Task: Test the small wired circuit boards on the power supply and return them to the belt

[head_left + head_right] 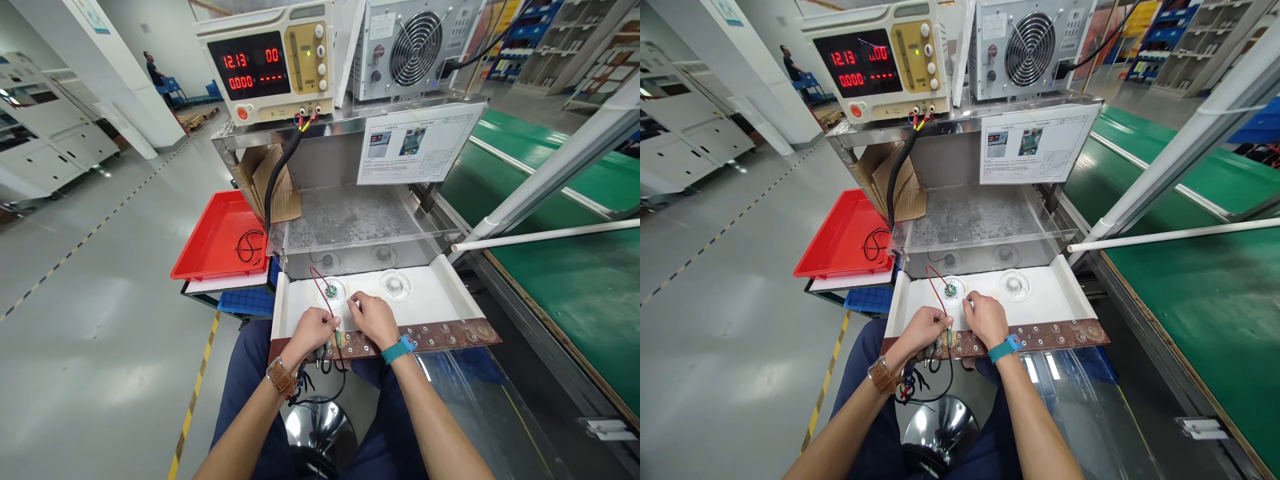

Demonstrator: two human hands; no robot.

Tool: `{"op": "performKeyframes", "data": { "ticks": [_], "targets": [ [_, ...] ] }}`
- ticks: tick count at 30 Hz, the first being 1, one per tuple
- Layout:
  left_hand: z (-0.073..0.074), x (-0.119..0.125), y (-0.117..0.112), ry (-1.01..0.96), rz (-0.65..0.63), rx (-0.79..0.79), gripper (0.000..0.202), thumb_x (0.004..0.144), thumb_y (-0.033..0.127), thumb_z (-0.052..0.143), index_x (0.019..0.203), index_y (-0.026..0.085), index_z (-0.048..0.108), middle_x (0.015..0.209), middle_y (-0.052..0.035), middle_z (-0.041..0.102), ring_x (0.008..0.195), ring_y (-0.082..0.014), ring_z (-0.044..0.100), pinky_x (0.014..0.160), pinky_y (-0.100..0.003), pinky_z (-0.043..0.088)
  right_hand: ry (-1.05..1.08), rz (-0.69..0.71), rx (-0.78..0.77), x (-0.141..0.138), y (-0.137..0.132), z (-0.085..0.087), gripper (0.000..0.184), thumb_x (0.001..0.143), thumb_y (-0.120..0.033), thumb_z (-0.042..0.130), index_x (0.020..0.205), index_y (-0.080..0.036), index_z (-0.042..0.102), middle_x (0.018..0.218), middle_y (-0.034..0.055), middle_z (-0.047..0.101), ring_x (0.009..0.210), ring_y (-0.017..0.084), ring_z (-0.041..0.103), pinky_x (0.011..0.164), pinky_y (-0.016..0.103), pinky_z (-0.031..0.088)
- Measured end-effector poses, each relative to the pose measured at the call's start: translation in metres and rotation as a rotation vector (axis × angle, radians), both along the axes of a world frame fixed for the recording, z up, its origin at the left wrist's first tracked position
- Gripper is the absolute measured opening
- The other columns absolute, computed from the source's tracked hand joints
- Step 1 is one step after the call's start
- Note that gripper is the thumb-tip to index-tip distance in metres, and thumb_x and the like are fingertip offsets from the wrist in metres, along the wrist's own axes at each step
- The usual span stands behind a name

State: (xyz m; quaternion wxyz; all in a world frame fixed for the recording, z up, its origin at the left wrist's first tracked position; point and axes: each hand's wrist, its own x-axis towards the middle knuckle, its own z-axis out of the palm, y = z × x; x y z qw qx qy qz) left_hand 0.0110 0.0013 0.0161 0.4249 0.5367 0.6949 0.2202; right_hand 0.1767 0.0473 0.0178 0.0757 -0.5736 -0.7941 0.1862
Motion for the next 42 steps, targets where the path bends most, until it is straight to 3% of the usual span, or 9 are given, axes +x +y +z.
{"op": "performKeyframes", "data": {
  "ticks": [18, 25, 42],
  "targets": [
    [-0.0004, -0.0006, 0.0004, -0.033, -0.009, 0.000, 0.036, 0.075, 0.044, 0.060, 0.050, 0.020, 0.052, 0.049, 0.0029, 0.047, 0.053, -0.0124, 0.040, 0.054, -0.026, 0.028, 0.019, -0.005, 0.011, 0.0002, 0.0004, -0.0002, 0.028, 0.099, -0.037, 0.043, 0.100, -0.022, 0.066, 0.082, 0.0039, 0.072, 0.080, 0.020, 0.066, 0.064, 0.027, 0.033],
    [0.0020, -0.0006, 0.0006, -0.025, -0.033, -0.001, 0.037, 0.074, 0.046, 0.058, 0.049, 0.020, 0.048, 0.049, 0.0038, 0.042, 0.052, -0.0116, 0.037, 0.054, -0.027, 0.026, 0.014, -0.011, -0.013, -0.0002, 0.0001, 0.0006, 0.029, 0.099, -0.037, 0.043, 0.102, -0.021, 0.066, 0.083, 0.0054, 0.072, 0.081, 0.019, 0.066, 0.065, 0.026, 0.033],
    [0.0030, -0.0002, 0.0004, -0.047, -0.012, -0.022, 0.038, 0.074, 0.049, 0.060, 0.053, 0.018, 0.054, 0.049, 0.0031, 0.046, 0.053, -0.0120, 0.040, 0.054, -0.026, 0.027, 0.004, -0.005, -0.009, -0.0004, 0.0005, 0.0008, 0.029, 0.099, -0.039, 0.044, 0.103, -0.021, 0.067, 0.084, 0.0054, 0.073, 0.081, 0.020, 0.066, 0.066, 0.027, 0.034]
  ]
}}
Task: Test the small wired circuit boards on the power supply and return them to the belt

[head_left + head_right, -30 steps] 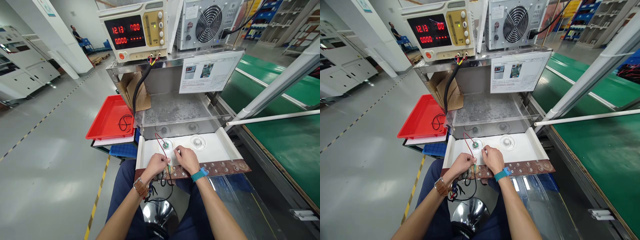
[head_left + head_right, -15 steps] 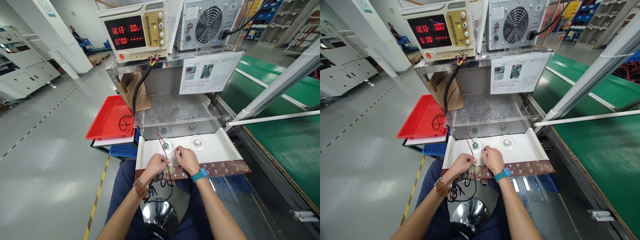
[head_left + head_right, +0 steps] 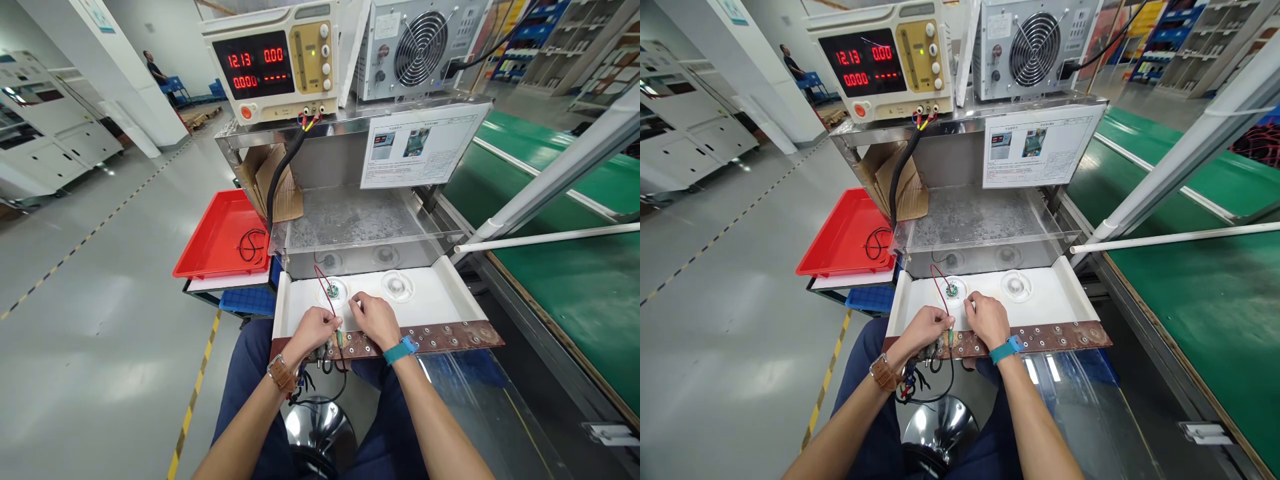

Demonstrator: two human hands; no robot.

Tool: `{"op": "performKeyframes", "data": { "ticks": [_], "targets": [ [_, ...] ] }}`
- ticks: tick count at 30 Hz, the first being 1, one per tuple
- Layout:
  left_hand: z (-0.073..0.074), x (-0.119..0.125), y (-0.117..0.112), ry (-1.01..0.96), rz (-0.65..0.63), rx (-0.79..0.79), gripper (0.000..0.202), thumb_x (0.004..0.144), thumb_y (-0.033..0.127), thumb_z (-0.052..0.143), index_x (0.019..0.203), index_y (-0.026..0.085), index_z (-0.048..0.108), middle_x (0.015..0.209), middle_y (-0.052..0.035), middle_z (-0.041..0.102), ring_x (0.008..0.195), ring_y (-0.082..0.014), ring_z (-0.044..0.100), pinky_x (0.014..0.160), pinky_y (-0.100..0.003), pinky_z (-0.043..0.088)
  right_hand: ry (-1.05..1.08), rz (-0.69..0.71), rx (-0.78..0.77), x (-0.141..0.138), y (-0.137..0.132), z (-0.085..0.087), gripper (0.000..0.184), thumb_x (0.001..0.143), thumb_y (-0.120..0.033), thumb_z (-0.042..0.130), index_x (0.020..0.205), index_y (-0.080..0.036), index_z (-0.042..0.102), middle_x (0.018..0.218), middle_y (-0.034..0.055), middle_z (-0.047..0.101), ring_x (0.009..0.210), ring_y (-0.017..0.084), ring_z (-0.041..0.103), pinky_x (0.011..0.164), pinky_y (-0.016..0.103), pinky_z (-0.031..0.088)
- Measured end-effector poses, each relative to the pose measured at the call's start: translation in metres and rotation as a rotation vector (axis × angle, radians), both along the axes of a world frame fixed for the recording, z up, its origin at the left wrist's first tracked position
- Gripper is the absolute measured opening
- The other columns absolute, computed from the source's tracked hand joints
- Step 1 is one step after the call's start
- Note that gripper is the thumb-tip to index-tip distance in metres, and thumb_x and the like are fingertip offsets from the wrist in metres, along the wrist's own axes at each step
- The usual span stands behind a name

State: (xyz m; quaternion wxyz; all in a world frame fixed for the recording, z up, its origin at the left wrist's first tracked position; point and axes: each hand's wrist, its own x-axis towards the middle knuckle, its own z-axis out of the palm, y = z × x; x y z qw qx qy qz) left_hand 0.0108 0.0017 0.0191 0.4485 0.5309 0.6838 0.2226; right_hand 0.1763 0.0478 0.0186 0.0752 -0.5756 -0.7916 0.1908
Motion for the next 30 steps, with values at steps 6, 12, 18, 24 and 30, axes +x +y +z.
{"op": "performKeyframes", "data": {
  "ticks": [6, 12, 18, 24, 30],
  "targets": [
    [0.000, -0.001, 0.001, -0.006, -0.008, 0.000, 0.040, 0.074, 0.050, 0.060, 0.052, 0.018, 0.053, 0.049, 0.0033, 0.044, 0.052, -0.0112, 0.038, 0.053, -0.025, 0.026, -0.002, -0.001, -0.010, 0.000, 0.000, 0.000, 0.030, 0.099, -0.039, 0.043, 0.104, -0.021, 0.067, 0.085, 0.0055, 0.073, 0.081, 0.019, 0.066, 0.067, 0.026, 0.035],
    [0.005, -0.001, -0.001, -0.054, -0.006, -0.012, 0.042, 0.074, 0.054, 0.060, 0.052, 0.018, 0.052, 0.049, 0.0041, 0.042, 0.051, -0.0104, 0.035, 0.052, -0.025, 0.026, 0.012, -0.001, -0.006, 0.000, 0.000, -0.002, 0.030, 0.099, -0.038, 0.043, 0.103, -0.021, 0.067, 0.084, 0.0052, 0.072, 0.081, 0.019, 0.066, 0.067, 0.026, 0.035],
    [0.013, -0.005, -0.003, -0.131, -0.031, -0.050, 0.041, 0.072, 0.055, 0.062, 0.057, 0.017, 0.056, 0.052, 0.0039, 0.043, 0.052, -0.0102, 0.034, 0.051, -0.025, 0.026, 0.033, -0.005, 0.006, 0.001, 0.000, -0.002, 0.027, 0.098, -0.037, 0.045, 0.100, -0.022, 0.067, 0.080, 0.0036, 0.072, 0.079, 0.019, 0.066, 0.065, 0.026, 0.034],
    [0.012, -0.005, -0.003, -0.142, -0.018, -0.063, 0.038, 0.071, 0.052, 0.063, 0.058, 0.017, 0.057, 0.053, 0.0035, 0.044, 0.052, -0.0102, 0.035, 0.052, -0.025, 0.027, 0.030, -0.008, -0.004, 0.001, 0.000, 0.000, 0.028, 0.098, -0.038, 0.044, 0.101, -0.022, 0.067, 0.080, 0.0036, 0.072, 0.078, 0.019, 0.065, 0.065, 0.026, 0.033],
    [0.009, -0.006, -0.002, -0.135, -0.047, -0.058, 0.035, 0.072, 0.048, 0.061, 0.057, 0.017, 0.056, 0.054, 0.0040, 0.042, 0.053, -0.0102, 0.034, 0.052, -0.025, 0.027, 0.010, 0.000, 0.002, 0.000, 0.000, -0.003, 0.029, 0.099, -0.038, 0.042, 0.102, -0.022, 0.066, 0.082, 0.0045, 0.072, 0.080, 0.019, 0.065, 0.066, 0.026, 0.034]
  ]
}}
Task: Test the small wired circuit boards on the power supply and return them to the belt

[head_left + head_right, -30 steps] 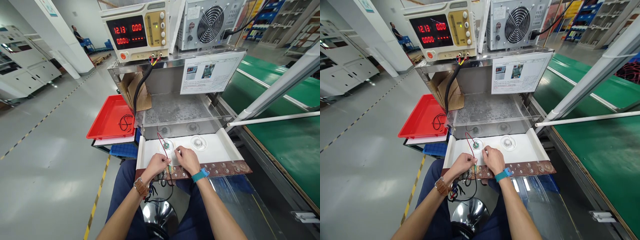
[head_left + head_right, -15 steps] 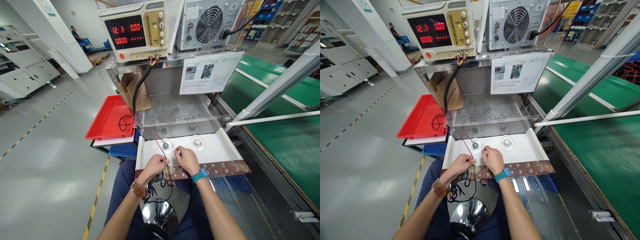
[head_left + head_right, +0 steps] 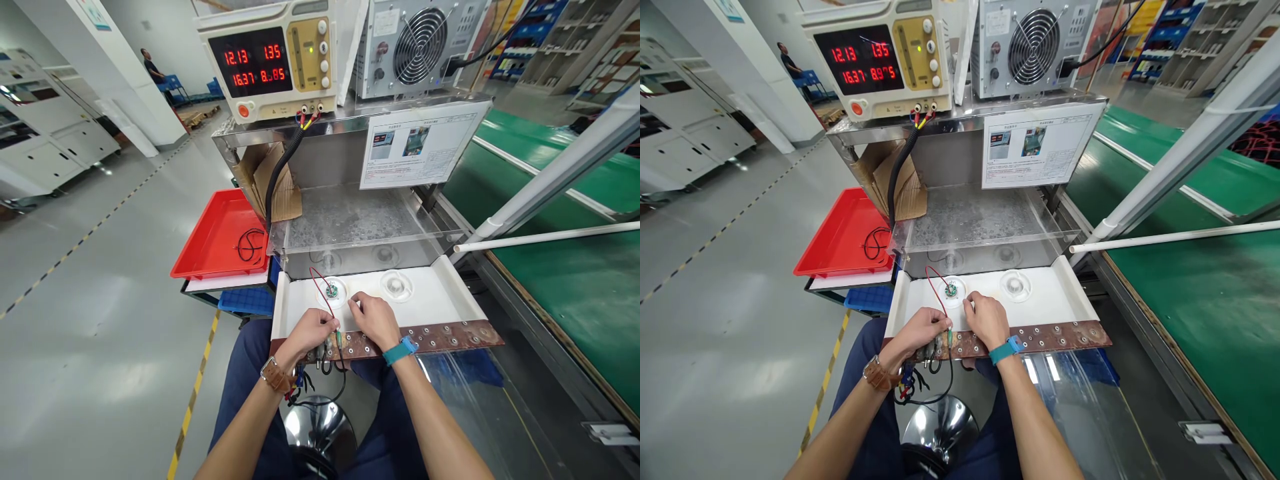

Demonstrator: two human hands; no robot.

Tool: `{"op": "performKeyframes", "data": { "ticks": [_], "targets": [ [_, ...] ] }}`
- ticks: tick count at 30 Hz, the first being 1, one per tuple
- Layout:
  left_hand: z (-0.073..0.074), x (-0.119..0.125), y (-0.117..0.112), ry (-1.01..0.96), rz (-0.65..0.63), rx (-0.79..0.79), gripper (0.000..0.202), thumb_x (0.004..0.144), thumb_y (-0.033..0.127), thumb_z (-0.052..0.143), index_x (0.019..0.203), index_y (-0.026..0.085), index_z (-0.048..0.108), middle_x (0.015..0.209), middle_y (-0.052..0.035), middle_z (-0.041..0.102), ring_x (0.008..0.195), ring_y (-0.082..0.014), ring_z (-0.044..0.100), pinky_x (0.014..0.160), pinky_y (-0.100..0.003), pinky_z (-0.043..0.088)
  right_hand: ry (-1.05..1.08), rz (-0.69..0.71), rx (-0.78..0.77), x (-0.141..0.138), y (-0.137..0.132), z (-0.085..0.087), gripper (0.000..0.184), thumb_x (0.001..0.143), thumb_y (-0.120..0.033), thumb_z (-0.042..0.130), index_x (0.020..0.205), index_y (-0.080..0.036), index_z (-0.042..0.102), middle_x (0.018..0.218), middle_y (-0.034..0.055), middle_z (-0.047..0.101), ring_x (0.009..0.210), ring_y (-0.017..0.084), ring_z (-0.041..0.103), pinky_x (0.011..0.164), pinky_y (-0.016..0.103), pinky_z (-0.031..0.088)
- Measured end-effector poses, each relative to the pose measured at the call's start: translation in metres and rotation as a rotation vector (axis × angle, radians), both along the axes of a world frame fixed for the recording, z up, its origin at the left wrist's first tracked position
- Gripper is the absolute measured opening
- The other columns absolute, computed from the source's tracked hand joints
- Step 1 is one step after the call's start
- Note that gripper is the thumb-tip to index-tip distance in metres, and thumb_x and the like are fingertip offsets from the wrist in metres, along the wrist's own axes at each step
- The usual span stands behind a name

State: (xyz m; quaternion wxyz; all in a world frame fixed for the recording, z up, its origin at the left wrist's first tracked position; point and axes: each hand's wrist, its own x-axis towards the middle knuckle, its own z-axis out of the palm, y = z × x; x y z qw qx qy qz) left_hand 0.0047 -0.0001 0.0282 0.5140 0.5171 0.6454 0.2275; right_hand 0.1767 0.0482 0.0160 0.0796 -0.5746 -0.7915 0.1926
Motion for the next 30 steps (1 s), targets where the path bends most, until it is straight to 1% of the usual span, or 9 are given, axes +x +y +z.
{"op": "performKeyframes", "data": {
  "ticks": [4, 8, 13, 16, 18, 21, 23, 27, 30],
  "targets": [
    [0.000, 0.000, 0.000, 0.013, -0.004, 0.007, 0.034, 0.073, 0.046, 0.061, 0.057, 0.017, 0.056, 0.052, 0.0038, 0.043, 0.052, -0.0102, 0.035, 0.051, -0.025, 0.027, -0.002, 0.001, -0.003, 0.000, 0.000, 0.001, 0.029, 0.099, -0.038, 0.042, 0.102, -0.022, 0.066, 0.083, 0.0046, 0.072, 0.080, 0.019, 0.066, 0.066, 0.026, 0.034],
    [0.001, 0.000, -0.001, 0.011, 0.012, 0.000, 0.036, 0.072, 0.050, 0.062, 0.058, 0.017, 0.058, 0.053, 0.0035, 0.045, 0.053, -0.0105, 0.036, 0.053, -0.025, 0.028, 0.001, -0.004, -0.007, 0.000, -0.001, 0.001, 0.030, 0.099, -0.039, 0.042, 0.102, -0.021, 0.066, 0.083, 0.0049, 0.072, 0.082, 0.019, 0.066, 0.066, 0.026, 0.035],
    [-0.003, 0.000, -0.001, -0.014, 0.032, -0.010, 0.037, 0.070, 0.051, 0.061, 0.059, 0.017, 0.058, 0.054, 0.0039, 0.042, 0.054, -0.0105, 0.034, 0.054, -0.025, 0.026, 0.021, -0.006, -0.017, -0.001, 0.000, 0.002, 0.028, 0.099, -0.038, 0.044, 0.101, -0.021, 0.066, 0.080, 0.0043, 0.072, 0.080, 0.019, 0.067, 0.066, 0.026, 0.034],
    [-0.005, 0.000, 0.000, 0.000, 0.038, 0.003, 0.034, 0.071, 0.047, 0.061, 0.057, 0.017, 0.056, 0.053, 0.0044, 0.041, 0.053, -0.0103, 0.033, 0.054, -0.026, 0.026, 0.038, -0.002, -0.006, -0.002, 0.000, 0.004, 0.025, 0.098, -0.035, 0.045, 0.099, -0.021, 0.066, 0.078, 0.0037, 0.072, 0.079, 0.019, 0.067, 0.065, 0.026, 0.034],
    [-0.006, 0.001, -0.001, 0.013, 0.049, 0.009, 0.030, 0.072, 0.041, 0.061, 0.055, 0.017, 0.055, 0.052, 0.0048, 0.040, 0.053, -0.0101, 0.033, 0.054, -0.026, 0.026, 0.051, 0.002, 0.003, -0.003, -0.001, 0.005, 0.024, 0.098, -0.034, 0.045, 0.097, -0.022, 0.066, 0.077, 0.0035, 0.072, 0.079, 0.019, 0.067, 0.064, 0.026, 0.034],
    [-0.009, 0.001, -0.001, 0.024, 0.076, 0.011, 0.024, 0.073, 0.032, 0.060, 0.055, 0.017, 0.055, 0.052, 0.0046, 0.041, 0.052, -0.0101, 0.034, 0.054, -0.026, 0.025, 0.071, 0.014, 0.023, -0.004, -0.003, 0.002, 0.024, 0.099, -0.032, 0.044, 0.094, -0.021, 0.066, 0.078, 0.0040, 0.072, 0.079, 0.020, 0.067, 0.064, 0.026, 0.034],
    [-0.014, 0.001, 0.000, 0.036, 0.097, 0.020, 0.022, 0.073, 0.028, 0.060, 0.055, 0.016, 0.056, 0.051, 0.0042, 0.043, 0.052, -0.0105, 0.035, 0.055, -0.027, 0.026, 0.081, 0.019, 0.039, -0.005, -0.002, -0.001, 0.025, 0.099, -0.031, 0.044, 0.093, -0.021, 0.065, 0.079, 0.0045, 0.072, 0.079, 0.021, 0.068, 0.064, 0.026, 0.035],
    [-0.018, -0.001, 0.001, 0.048, 0.123, 0.049, 0.026, 0.070, 0.031, 0.066, 0.051, 0.018, 0.054, 0.049, 0.0041, 0.041, 0.053, -0.0116, 0.037, 0.056, -0.027, 0.027, 0.082, 0.015, 0.050, -0.007, -0.002, -0.004, 0.025, 0.098, -0.031, 0.043, 0.091, -0.022, 0.065, 0.077, 0.0042, 0.071, 0.076, 0.021, 0.067, 0.062, 0.027, 0.035],
    [-0.014, 0.000, -0.001, 0.038, 0.126, 0.048, 0.028, 0.070, 0.033, 0.066, 0.050, 0.018, 0.053, 0.048, 0.0042, 0.041, 0.053, -0.0119, 0.038, 0.056, -0.027, 0.028, 0.071, 0.013, 0.055, -0.008, -0.004, 0.000, 0.027, 0.098, -0.031, 0.041, 0.092, -0.022, 0.066, 0.076, 0.0043, 0.071, 0.077, 0.021, 0.067, 0.063, 0.026, 0.035]
  ]
}}
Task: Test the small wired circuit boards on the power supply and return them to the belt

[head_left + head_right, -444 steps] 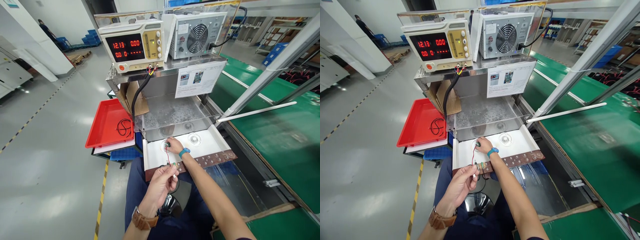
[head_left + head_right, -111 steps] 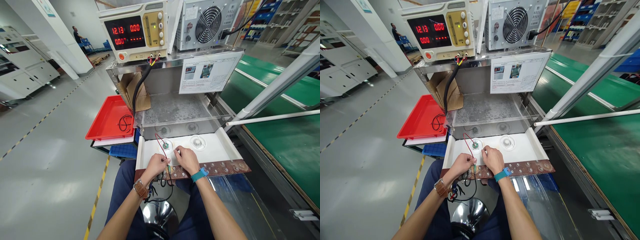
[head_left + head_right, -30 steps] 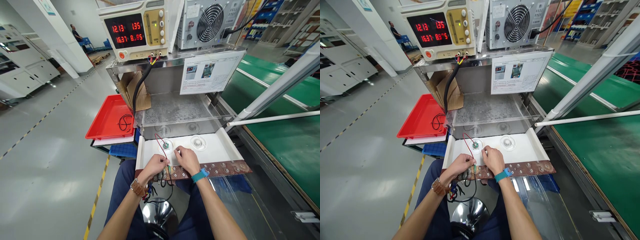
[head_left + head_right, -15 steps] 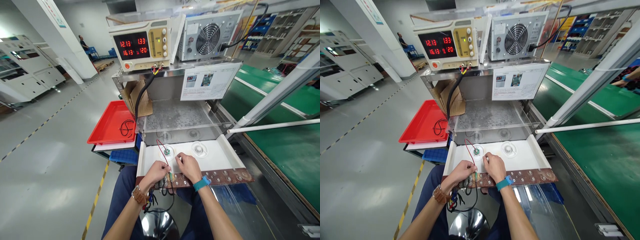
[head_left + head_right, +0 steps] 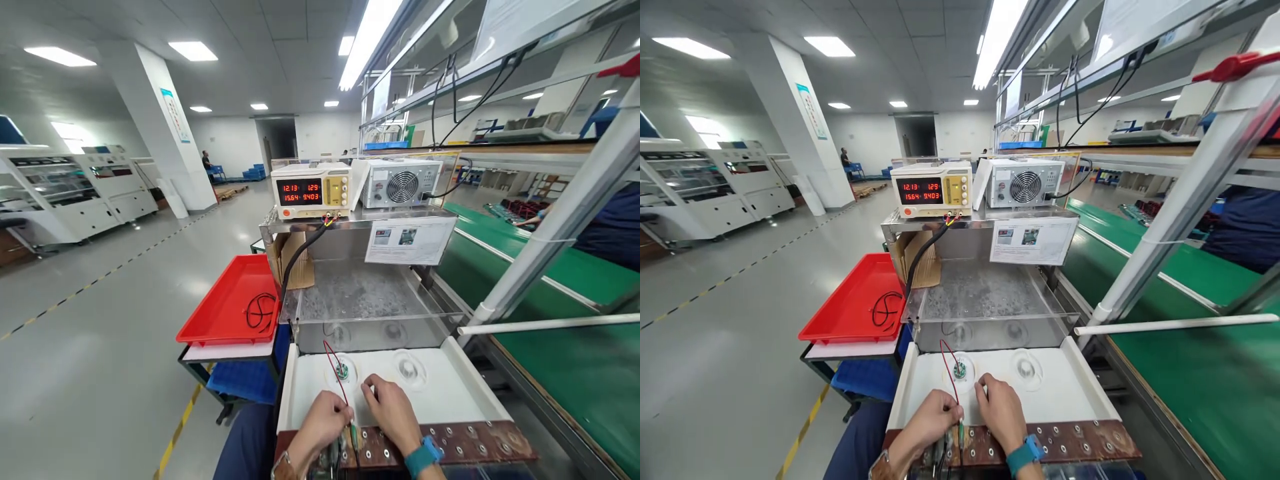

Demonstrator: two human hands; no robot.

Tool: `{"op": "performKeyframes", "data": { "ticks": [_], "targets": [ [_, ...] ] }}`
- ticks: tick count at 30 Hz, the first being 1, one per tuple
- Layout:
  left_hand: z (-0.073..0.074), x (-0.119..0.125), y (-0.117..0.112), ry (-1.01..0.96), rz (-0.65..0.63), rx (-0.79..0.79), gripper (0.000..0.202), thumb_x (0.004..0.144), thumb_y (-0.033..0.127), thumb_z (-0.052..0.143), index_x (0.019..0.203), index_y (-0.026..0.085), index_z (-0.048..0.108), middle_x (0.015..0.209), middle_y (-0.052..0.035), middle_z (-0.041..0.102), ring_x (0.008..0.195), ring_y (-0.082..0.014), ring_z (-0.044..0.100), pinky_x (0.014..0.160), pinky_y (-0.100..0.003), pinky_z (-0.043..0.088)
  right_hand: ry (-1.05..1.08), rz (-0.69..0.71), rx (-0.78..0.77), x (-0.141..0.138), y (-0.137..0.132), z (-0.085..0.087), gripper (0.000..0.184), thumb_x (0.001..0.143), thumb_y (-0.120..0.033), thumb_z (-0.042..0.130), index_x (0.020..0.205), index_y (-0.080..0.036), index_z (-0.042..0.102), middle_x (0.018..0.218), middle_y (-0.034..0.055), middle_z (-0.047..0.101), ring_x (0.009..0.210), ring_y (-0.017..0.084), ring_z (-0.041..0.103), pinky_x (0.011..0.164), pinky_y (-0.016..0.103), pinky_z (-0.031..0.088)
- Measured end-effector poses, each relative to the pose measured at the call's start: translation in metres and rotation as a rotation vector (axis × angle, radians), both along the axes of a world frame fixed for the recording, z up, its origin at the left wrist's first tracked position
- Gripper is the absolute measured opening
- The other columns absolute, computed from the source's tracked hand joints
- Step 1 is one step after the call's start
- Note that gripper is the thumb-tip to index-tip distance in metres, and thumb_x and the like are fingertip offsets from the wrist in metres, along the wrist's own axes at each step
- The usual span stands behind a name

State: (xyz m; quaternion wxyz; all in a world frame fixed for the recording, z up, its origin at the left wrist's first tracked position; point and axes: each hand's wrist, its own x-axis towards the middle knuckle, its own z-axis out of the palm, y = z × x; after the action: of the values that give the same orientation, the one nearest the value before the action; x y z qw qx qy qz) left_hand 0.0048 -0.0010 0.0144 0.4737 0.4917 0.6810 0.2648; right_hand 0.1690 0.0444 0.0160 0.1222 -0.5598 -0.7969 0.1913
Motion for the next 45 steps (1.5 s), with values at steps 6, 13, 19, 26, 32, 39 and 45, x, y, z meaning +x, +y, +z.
{"op": "performKeyframes", "data": {
  "ticks": [6, 13, 19, 26, 32, 39, 45],
  "targets": [
    [0.005, 0.000, -0.001, -0.007, -0.041, 0.023, 0.024, 0.074, 0.028, 0.059, 0.053, 0.017, 0.058, 0.048, 0.0037, 0.047, 0.051, -0.0114, 0.041, 0.055, -0.026, 0.030, -0.043, -0.024, -0.021, -0.001, -0.001, 0.007, 0.029, 0.098, -0.034, 0.042, 0.096, -0.020, 0.067, 0.077, 0.0046, 0.071, 0.080, 0.020, 0.067, 0.066, 0.025, 0.036],
    [-0.003, -0.004, 0.002, -0.004, -0.116, 0.040, 0.026, 0.076, 0.029, 0.058, 0.053, 0.017, 0.056, 0.050, 0.0033, 0.048, 0.052, -0.0113, 0.042, 0.054, -0.026, 0.029, -0.075, -0.026, -0.031, -0.002, 0.001, 0.006, 0.028, 0.098, -0.035, 0.044, 0.097, -0.021, 0.067, 0.075, 0.0030, 0.071, 0.079, 0.019, 0.067, 0.066, 0.025, 0.034],
    [-0.001, -0.003, 0.000, -0.008, -0.081, 0.018, 0.025, 0.076, 0.035, 0.059, 0.059, 0.016, 0.061, 0.053, 0.0014, 0.053, 0.055, -0.0128, 0.046, 0.056, -0.025, 0.032, -0.101, -0.007, -0.041, -0.001, 0.001, 0.007, 0.028, 0.099, -0.036, 0.044, 0.100, -0.020, 0.067, 0.077, 0.0034, 0.072, 0.079, 0.018, 0.067, 0.066, 0.025, 0.035],
    [-0.001, -0.002, 0.001, -0.066, -0.100, 0.019, 0.032, 0.074, 0.045, 0.059, 0.059, 0.017, 0.059, 0.056, 0.0012, 0.052, 0.056, -0.0130, 0.045, 0.057, -0.025, 0.031, -0.133, -0.007, -0.072, 0.002, 0.002, 0.005, 0.030, 0.099, -0.039, 0.043, 0.103, -0.021, 0.066, 0.080, 0.0040, 0.072, 0.081, 0.018, 0.067, 0.067, 0.025, 0.036],
    [0.003, -0.002, 0.001, -0.094, -0.075, -0.002, 0.031, 0.074, 0.045, 0.061, 0.059, 0.017, 0.059, 0.055, 0.0013, 0.050, 0.055, -0.0123, 0.044, 0.056, -0.025, 0.032, -0.119, -0.006, -0.075, 0.003, 0.003, 0.004, 0.030, 0.099, -0.038, 0.042, 0.103, -0.021, 0.066, 0.084, 0.0048, 0.073, 0.081, 0.019, 0.066, 0.068, 0.025, 0.036],
    [0.005, -0.003, 0.001, -0.128, 0.038, 0.024, 0.033, 0.073, 0.048, 0.064, 0.059, 0.018, 0.058, 0.056, 0.0014, 0.051, 0.055, -0.0121, 0.046, 0.056, -0.025, 0.033, -0.113, -0.012, -0.086, 0.004, 0.003, 0.004, 0.030, 0.099, -0.039, 0.042, 0.103, -0.022, 0.066, 0.083, 0.0042, 0.072, 0.082, 0.020, 0.067, 0.068, 0.026, 0.036],
    [0.013, -0.004, 0.000, -0.256, 0.103, 0.015, 0.040, 0.064, 0.055, 0.071, 0.060, 0.016, 0.064, 0.059, -0.0004, 0.056, 0.058, -0.0133, 0.048, 0.057, -0.026, 0.034, -0.107, -0.009, -0.097, 0.004, 0.003, 0.005, 0.030, 0.100, -0.039, 0.042, 0.104, -0.021, 0.066, 0.084, 0.0048, 0.073, 0.083, 0.019, 0.066, 0.069, 0.026, 0.036]
  ]
}}
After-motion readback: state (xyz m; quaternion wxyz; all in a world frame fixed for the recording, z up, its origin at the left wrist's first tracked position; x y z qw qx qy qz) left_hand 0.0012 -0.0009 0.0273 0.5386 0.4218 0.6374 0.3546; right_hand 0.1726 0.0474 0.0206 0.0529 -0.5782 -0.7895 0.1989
